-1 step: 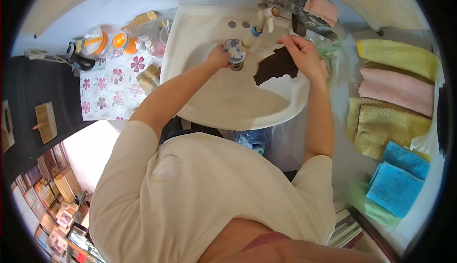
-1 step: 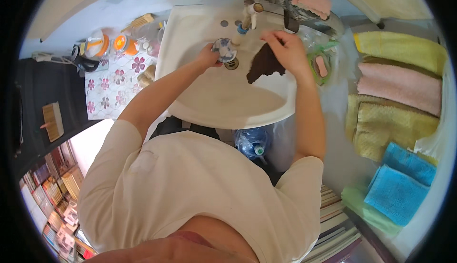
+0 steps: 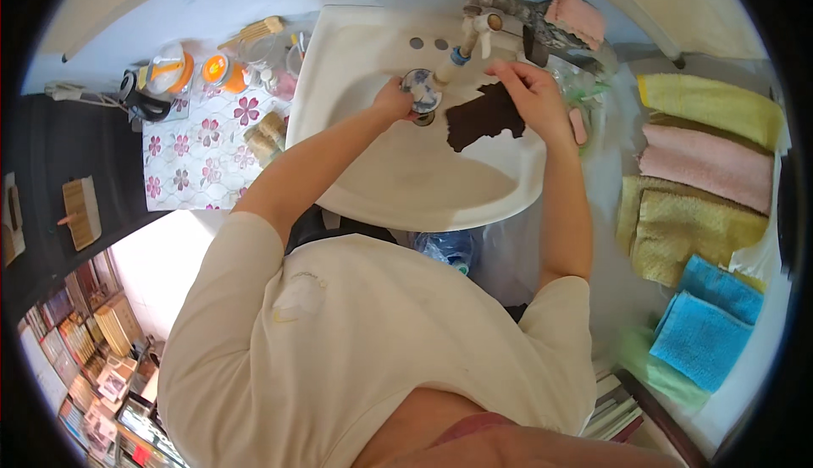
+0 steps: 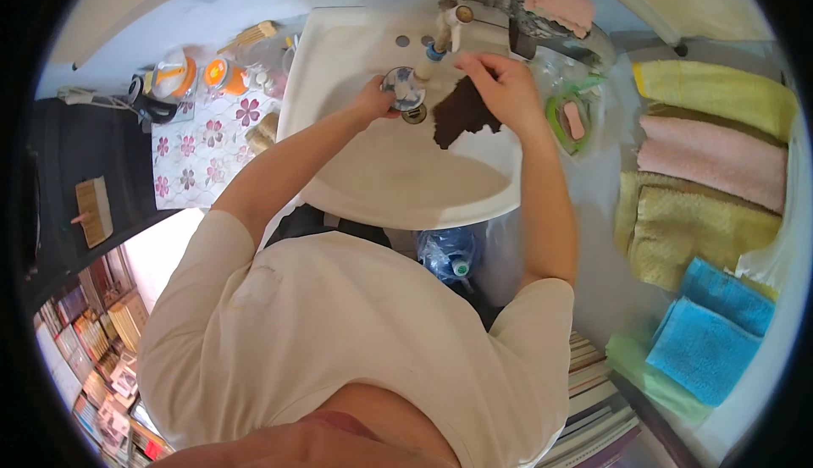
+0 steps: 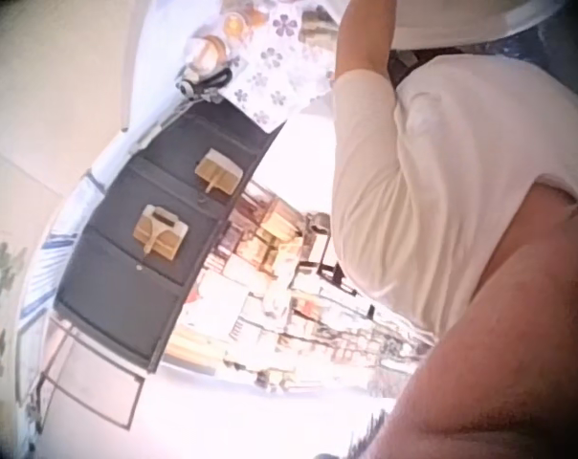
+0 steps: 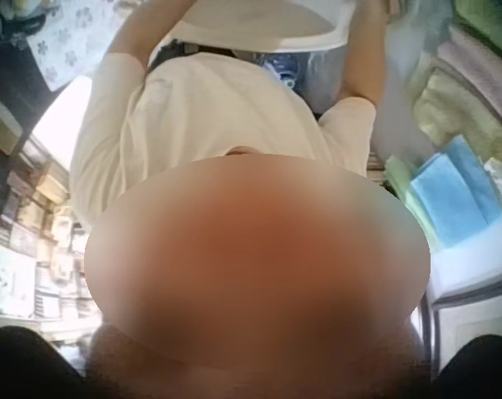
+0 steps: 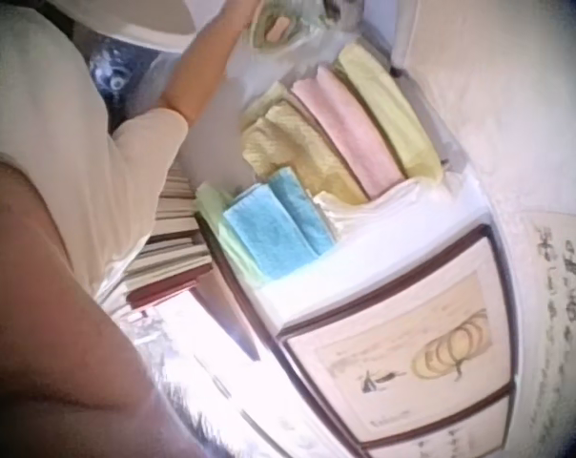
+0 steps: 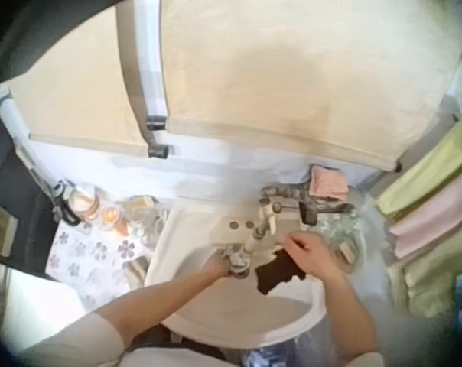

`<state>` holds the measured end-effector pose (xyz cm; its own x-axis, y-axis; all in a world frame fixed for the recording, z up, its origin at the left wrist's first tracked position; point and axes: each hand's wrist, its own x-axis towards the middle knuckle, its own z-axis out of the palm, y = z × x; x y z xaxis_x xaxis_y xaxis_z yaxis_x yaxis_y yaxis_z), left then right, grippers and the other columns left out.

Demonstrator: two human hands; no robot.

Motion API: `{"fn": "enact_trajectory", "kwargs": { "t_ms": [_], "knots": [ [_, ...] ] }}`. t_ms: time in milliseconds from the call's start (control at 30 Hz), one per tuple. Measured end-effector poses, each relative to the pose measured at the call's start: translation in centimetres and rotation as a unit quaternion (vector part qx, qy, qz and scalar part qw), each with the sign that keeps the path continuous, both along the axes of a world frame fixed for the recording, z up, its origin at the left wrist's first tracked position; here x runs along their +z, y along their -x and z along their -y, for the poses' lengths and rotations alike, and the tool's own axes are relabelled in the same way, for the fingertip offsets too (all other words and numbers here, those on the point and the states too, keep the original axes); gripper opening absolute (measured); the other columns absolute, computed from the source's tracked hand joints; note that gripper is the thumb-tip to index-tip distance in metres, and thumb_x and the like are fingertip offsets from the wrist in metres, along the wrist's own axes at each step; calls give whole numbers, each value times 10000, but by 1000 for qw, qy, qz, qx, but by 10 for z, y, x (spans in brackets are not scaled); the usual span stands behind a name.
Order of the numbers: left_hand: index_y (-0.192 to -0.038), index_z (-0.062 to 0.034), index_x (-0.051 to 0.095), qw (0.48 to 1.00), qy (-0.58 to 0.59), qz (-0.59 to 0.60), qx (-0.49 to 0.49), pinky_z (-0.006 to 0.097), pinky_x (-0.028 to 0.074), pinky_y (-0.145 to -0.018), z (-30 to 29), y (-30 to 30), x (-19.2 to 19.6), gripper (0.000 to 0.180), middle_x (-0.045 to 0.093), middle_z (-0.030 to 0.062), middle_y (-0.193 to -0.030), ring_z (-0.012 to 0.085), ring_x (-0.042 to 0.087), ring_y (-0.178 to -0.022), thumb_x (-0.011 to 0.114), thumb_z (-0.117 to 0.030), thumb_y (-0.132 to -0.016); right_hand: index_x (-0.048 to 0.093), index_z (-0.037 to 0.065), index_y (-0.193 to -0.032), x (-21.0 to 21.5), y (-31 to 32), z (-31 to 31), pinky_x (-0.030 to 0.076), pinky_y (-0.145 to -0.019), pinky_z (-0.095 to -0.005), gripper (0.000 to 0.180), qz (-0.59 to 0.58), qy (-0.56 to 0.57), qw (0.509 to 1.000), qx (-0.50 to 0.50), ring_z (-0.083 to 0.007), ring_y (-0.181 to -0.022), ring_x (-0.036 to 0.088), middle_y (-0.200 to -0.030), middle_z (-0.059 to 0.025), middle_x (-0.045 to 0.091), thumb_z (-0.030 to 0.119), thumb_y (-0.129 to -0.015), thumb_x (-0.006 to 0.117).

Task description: The person wipes a wooden table with a dark cloth, then washes a glass ashtray and the cloth at a sink. They return to the table to wipe it again, moving a small wooden block and a tea tray while cleaning around them. Finally, they rinse a small ceramic bowl at the sink.

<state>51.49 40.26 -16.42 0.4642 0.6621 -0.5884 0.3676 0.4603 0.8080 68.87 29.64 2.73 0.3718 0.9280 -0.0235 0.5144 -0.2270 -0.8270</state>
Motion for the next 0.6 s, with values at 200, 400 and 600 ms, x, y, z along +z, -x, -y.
{"fn": "enact_trajectory", "kwargs": {
  "t_ms": [200, 400, 600],
  "knots": [
    [-1198, 9, 502, 998, -16, -51, -38, 305, 598, -624, 2, -5, -15, 366, 620, 152, -1048, 239, 671, -789, 544, -69, -843, 731, 55, -984, -12, 17, -24, 419, -594, -225, 355, -32, -10, 999, -9, -60, -623, 492, -643, 13, 598, 376, -921, 594],
    [-1107, 85, 541, 997, 50, -7, -60, 328, 594, -685, 3, -8, -20, 268, 643, 152, -972, 215, 667, -759, 533, -69, -888, 726, 47, -993, -14, -5, -6, 402, -577, -224, 373, -23, 14, 999, -42, -56, -621, 486, -666, 22, 594, 391, -916, 604],
    [-1107, 105, 544, 995, 88, 47, -22, 326, 600, -673, 9, -9, -21, 262, 636, 169, -1019, 233, 670, -824, 513, -55, -901, 694, 28, -981, -19, -15, 7, 410, -580, -219, 364, -2, 41, 997, -61, -59, -618, 499, -688, 2, 609, 378, -905, 626]
  ]
}}
